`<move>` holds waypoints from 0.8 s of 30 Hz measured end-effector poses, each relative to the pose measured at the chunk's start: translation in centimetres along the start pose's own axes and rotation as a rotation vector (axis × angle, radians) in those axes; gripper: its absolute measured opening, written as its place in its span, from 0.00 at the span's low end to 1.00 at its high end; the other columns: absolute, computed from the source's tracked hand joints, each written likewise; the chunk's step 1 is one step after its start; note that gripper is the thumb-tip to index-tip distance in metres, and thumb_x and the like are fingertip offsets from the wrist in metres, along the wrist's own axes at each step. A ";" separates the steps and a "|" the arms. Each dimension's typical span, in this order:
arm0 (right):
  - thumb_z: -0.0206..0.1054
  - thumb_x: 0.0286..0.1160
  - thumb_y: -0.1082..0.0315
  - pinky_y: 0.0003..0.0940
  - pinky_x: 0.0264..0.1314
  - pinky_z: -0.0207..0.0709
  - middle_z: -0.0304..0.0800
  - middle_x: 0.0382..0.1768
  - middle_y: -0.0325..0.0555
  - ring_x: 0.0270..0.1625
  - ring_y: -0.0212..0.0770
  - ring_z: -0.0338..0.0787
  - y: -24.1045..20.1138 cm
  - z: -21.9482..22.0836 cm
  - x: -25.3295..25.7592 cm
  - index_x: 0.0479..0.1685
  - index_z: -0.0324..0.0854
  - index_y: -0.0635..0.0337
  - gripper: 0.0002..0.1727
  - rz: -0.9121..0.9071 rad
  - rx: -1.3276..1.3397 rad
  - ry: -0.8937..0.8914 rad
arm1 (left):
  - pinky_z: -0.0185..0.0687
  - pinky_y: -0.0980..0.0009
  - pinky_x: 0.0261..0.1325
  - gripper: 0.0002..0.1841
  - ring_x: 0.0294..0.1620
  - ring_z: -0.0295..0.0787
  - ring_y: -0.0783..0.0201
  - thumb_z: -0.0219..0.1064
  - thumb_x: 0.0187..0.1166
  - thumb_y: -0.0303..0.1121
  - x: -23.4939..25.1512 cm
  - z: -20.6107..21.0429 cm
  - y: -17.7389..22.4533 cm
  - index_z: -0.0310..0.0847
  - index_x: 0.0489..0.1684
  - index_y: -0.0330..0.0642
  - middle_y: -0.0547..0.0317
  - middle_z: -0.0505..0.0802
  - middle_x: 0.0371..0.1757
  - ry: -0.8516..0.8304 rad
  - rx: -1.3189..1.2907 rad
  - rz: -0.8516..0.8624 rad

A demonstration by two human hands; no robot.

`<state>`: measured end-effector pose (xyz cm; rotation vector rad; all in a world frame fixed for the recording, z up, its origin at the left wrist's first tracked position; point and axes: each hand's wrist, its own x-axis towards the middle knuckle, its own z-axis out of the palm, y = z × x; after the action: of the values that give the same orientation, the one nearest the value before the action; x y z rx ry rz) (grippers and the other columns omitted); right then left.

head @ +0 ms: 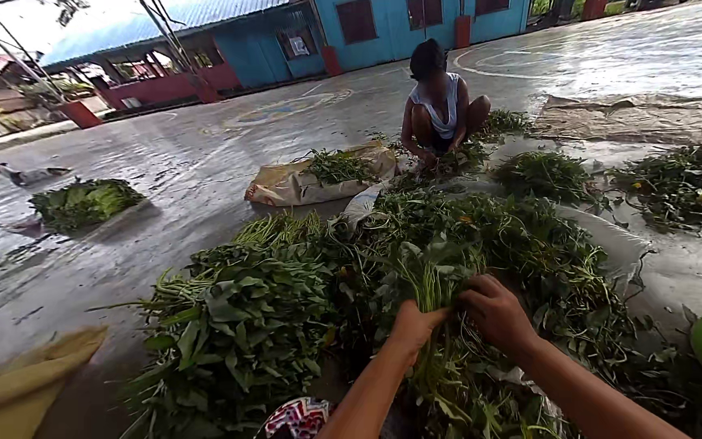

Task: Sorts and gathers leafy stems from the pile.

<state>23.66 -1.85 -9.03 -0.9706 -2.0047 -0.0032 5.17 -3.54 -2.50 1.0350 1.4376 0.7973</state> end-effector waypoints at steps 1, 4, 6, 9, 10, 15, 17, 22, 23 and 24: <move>0.70 0.76 0.65 0.43 0.60 0.87 0.91 0.48 0.46 0.56 0.45 0.91 0.0 -0.1 -0.2 0.42 0.94 0.53 0.07 -0.002 0.007 -0.016 | 0.89 0.68 0.44 0.19 0.39 0.91 0.63 0.79 0.72 0.30 0.1 -0.1 0.0 0.80 0.55 0.32 0.51 0.92 0.41 -0.009 0.020 -0.010; 0.73 0.72 0.68 0.39 0.52 0.88 0.89 0.42 0.43 0.46 0.38 0.90 -1.4 -0.7 0.2 0.41 0.91 0.57 0.05 0.294 0.239 -0.102 | 0.89 0.68 0.46 0.19 0.41 0.91 0.64 0.78 0.74 0.31 0.4 -0.2 0.1 0.80 0.57 0.32 0.52 0.92 0.42 -0.080 0.082 -0.016; 0.67 0.75 0.74 0.34 0.42 0.82 0.86 0.34 0.41 0.36 0.34 0.85 -2.5 -0.6 0.7 0.37 0.86 0.62 0.04 0.733 0.611 0.063 | 0.89 0.68 0.46 0.17 0.40 0.91 0.64 0.75 0.77 0.30 0.4 0.0 0.3 0.78 0.58 0.32 0.51 0.92 0.42 -0.123 0.077 -0.012; 0.62 0.86 0.66 0.30 0.33 0.73 0.79 0.28 0.37 0.27 0.31 0.76 -1.8 -1.1 1.6 0.40 0.82 0.57 0.08 1.182 0.900 0.427 | 0.89 0.69 0.40 0.15 0.35 0.91 0.63 0.71 0.81 0.31 0.4 -0.4 0.5 0.77 0.59 0.33 0.52 0.92 0.38 -0.091 -0.005 -0.020; 0.63 0.87 0.64 0.31 0.36 0.75 0.82 0.33 0.39 0.31 0.32 0.79 -1.0 -1.1 1.1 0.46 0.83 0.58 0.07 1.181 0.873 0.393 | 0.89 0.68 0.40 0.16 0.35 0.91 0.61 0.69 0.83 0.32 0.5 -0.9 0.5 0.76 0.62 0.33 0.51 0.92 0.38 -0.052 -0.047 -0.015; 0.52 0.92 0.54 0.45 0.79 0.75 0.81 0.74 0.56 0.73 0.45 0.84 -1.0 1.5 -3.2 0.84 0.67 0.62 0.29 0.803 0.806 -0.511 | 0.92 0.57 0.45 0.19 0.39 0.94 0.51 0.59 0.90 0.37 1.5 -3.5 1.4 0.69 0.71 0.34 0.42 0.93 0.42 0.149 -0.379 -0.058; 0.47 0.95 0.54 0.46 0.74 0.78 0.88 0.62 0.58 0.64 0.46 0.89 -2.4 3.5 -4.8 0.76 0.74 0.66 0.27 0.681 0.812 -0.626 | 0.92 0.56 0.44 0.18 0.41 0.94 0.50 0.58 0.90 0.38 1.7 -4.7 1.9 0.70 0.69 0.35 0.42 0.92 0.43 0.217 -0.500 -0.056; 0.52 0.92 0.59 0.37 0.52 0.81 0.86 0.42 0.50 0.41 0.36 0.85 -4.8 6.3 -6.7 0.61 0.79 0.70 0.21 0.643 1.047 -0.619 | 0.91 0.53 0.45 0.15 0.43 0.93 0.53 0.53 0.92 0.40 1.9 -7.2 2.3 0.72 0.63 0.39 0.49 0.92 0.42 0.372 -0.643 -0.013; 0.52 0.92 0.58 0.34 0.49 0.80 0.85 0.40 0.47 0.39 0.34 0.83 -5.1 6.5 -6.6 0.57 0.80 0.69 0.21 0.643 1.072 -0.626 | 0.90 0.49 0.47 0.15 0.45 0.93 0.52 0.52 0.93 0.40 2.1 -7.6 2.0 0.72 0.64 0.39 0.48 0.92 0.43 0.392 -0.677 -0.008; 0.51 0.93 0.57 0.33 0.47 0.79 0.84 0.38 0.45 0.37 0.32 0.82 -5.2 6.5 -6.4 0.54 0.80 0.68 0.21 0.637 1.072 -0.634 | 0.90 0.50 0.47 0.14 0.42 0.93 0.53 0.52 0.93 0.40 2.3 -7.8 1.9 0.72 0.61 0.39 0.50 0.91 0.41 0.424 -0.716 0.005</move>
<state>17.70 -7.26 -15.76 -0.8475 -1.6838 1.7058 -2.22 -0.03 -0.66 0.3266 1.3207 1.4590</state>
